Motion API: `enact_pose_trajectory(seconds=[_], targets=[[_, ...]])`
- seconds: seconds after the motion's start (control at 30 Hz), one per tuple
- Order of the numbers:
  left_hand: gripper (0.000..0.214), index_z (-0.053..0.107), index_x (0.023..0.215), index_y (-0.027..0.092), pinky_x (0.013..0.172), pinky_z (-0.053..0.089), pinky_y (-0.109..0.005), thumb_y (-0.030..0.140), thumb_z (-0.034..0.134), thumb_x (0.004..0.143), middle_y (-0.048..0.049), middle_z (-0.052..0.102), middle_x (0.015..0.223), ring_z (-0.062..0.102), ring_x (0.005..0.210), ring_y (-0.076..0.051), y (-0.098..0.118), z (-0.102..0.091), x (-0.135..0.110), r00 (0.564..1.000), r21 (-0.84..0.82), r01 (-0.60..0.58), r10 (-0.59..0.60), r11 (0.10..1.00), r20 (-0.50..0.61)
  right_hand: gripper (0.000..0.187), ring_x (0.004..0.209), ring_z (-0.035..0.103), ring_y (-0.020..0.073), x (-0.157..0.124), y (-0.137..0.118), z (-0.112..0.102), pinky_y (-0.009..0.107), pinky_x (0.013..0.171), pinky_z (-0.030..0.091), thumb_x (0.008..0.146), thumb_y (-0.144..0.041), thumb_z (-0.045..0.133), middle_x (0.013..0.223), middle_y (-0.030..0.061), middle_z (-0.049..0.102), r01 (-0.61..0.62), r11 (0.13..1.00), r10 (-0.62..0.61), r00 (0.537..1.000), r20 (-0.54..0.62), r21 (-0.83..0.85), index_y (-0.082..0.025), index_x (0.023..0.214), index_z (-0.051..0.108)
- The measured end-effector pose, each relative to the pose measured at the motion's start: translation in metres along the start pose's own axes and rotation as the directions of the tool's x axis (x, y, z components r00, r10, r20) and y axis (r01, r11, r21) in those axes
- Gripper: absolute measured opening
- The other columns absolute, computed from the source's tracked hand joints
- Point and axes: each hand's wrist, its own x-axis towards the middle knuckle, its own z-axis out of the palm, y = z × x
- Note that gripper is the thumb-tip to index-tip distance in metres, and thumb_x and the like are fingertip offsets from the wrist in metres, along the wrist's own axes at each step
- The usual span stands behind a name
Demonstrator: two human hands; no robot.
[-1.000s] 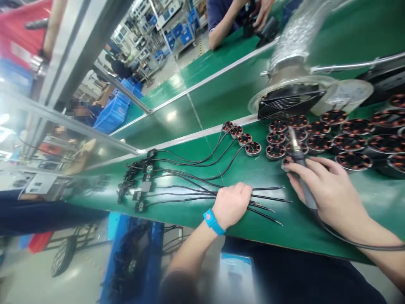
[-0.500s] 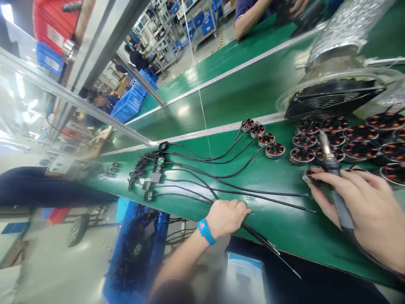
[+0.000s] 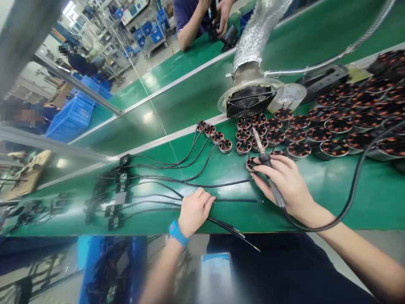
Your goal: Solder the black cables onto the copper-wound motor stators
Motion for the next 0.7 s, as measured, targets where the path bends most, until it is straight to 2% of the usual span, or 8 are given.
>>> enact_pose_trajectory(seconds=[0.13, 0.2, 0.27, 0.33, 0.43, 0.5, 0.6, 0.7], targets=[[0.041, 0.063, 0.075, 0.019, 0.058, 0.036, -0.026, 0.042, 0.044, 0.103, -0.0030, 0.065, 0.069, 0.062, 0.064, -0.014, 0.015, 0.004, -0.002, 0.975, -0.055, -0.115, 0.123, 0.992, 0.187, 0.034, 0.098, 0.070, 0.0244, -0.005, 0.005, -0.004, 0.048, 0.097, 0.054, 0.087, -0.013, 0.072, 0.116, 0.0087, 0.071, -0.006, 1.000, 0.005, 0.998, -0.055, -0.017, -0.024, 0.115, 0.056], [0.046, 0.061, 0.070, 0.018, 0.054, 0.032, -0.027, 0.048, 0.045, 0.101, -0.0030, 0.066, 0.066, 0.061, 0.060, -0.014, 0.018, 0.004, -0.002, 0.953, -0.052, -0.133, 0.142, 0.990, 0.269, 0.034, 0.098, 0.070, 0.0242, -0.007, 0.009, -0.002, 0.047, 0.096, 0.054, 0.087, -0.014, 0.073, 0.116, 0.0100, 0.072, 0.008, 1.000, -0.010, 0.998, -0.066, -0.028, -0.024, 0.116, 0.058], [0.048, 0.061, 0.069, 0.018, 0.052, 0.030, -0.027, 0.050, 0.044, 0.101, -0.0031, 0.066, 0.067, 0.062, 0.061, -0.015, 0.020, 0.003, 0.001, 0.942, -0.038, -0.136, 0.141, 0.990, 0.304, 0.034, 0.098, 0.070, 0.0247, -0.009, 0.012, 0.001, 0.046, 0.096, 0.055, 0.087, -0.016, 0.073, 0.116, 0.0122, 0.072, 0.027, 0.999, -0.029, 0.997, -0.069, -0.031, -0.023, 0.118, 0.059], [0.046, 0.063, 0.075, 0.019, 0.054, 0.034, -0.027, 0.049, 0.043, 0.102, -0.0034, 0.068, 0.075, 0.064, 0.068, -0.016, 0.021, 0.002, 0.008, 0.955, -0.015, -0.121, 0.121, 0.993, 0.270, 0.033, 0.098, 0.070, 0.0248, -0.009, 0.014, 0.004, 0.045, 0.095, 0.055, 0.090, -0.018, 0.071, 0.116, 0.0133, 0.072, 0.044, 0.999, -0.045, 0.997, -0.066, -0.023, -0.022, 0.121, 0.059], [0.035, 0.065, 0.101, 0.019, 0.057, 0.041, -0.026, 0.047, 0.044, 0.102, -0.0053, 0.067, 0.100, 0.066, 0.082, -0.016, 0.026, 0.003, 0.024, 0.986, 0.031, -0.088, 0.083, 0.996, 0.143, 0.031, 0.095, 0.070, 0.0249, -0.009, 0.016, 0.007, 0.046, 0.091, 0.055, 0.094, -0.023, 0.065, 0.115, 0.0128, 0.072, 0.064, 0.998, -0.064, 0.996, -0.058, -0.004, -0.025, 0.125, 0.058], [0.034, 0.062, 0.116, 0.021, 0.059, 0.044, -0.026, 0.046, 0.045, 0.101, -0.0064, 0.063, 0.115, 0.066, 0.085, -0.016, 0.029, 0.006, 0.038, 0.991, 0.056, -0.095, 0.090, 0.994, 0.096, 0.030, 0.093, 0.069, 0.0256, -0.010, 0.017, 0.010, 0.048, 0.089, 0.055, 0.096, -0.026, 0.063, 0.114, 0.0123, 0.073, 0.064, 0.998, -0.063, 0.996, -0.060, 0.006, -0.026, 0.126, 0.058], [0.031, 0.064, 0.112, 0.023, 0.057, 0.044, -0.026, 0.044, 0.044, 0.102, -0.0051, 0.061, 0.116, 0.065, 0.083, -0.015, 0.033, 0.009, 0.054, 0.984, 0.078, -0.150, 0.141, 0.986, 0.107, 0.031, 0.090, 0.068, 0.0263, -0.010, 0.017, 0.014, 0.048, 0.087, 0.054, 0.094, -0.028, 0.066, 0.110, 0.0119, 0.073, 0.055, 0.998, -0.056, 0.997, -0.061, -0.011, -0.027, 0.124, 0.060], [0.028, 0.066, 0.095, 0.021, 0.059, 0.044, -0.026, 0.040, 0.048, 0.101, -0.0039, 0.064, 0.099, 0.064, 0.079, -0.016, 0.039, 0.008, 0.062, 0.978, 0.033, -0.173, 0.168, 0.984, 0.121, 0.032, 0.089, 0.068, 0.0249, -0.007, 0.011, 0.010, 0.044, 0.084, 0.055, 0.090, -0.021, 0.070, 0.108, 0.0100, 0.073, 0.056, 0.998, -0.058, 0.996, -0.072, -0.033, -0.027, 0.120, 0.059]])
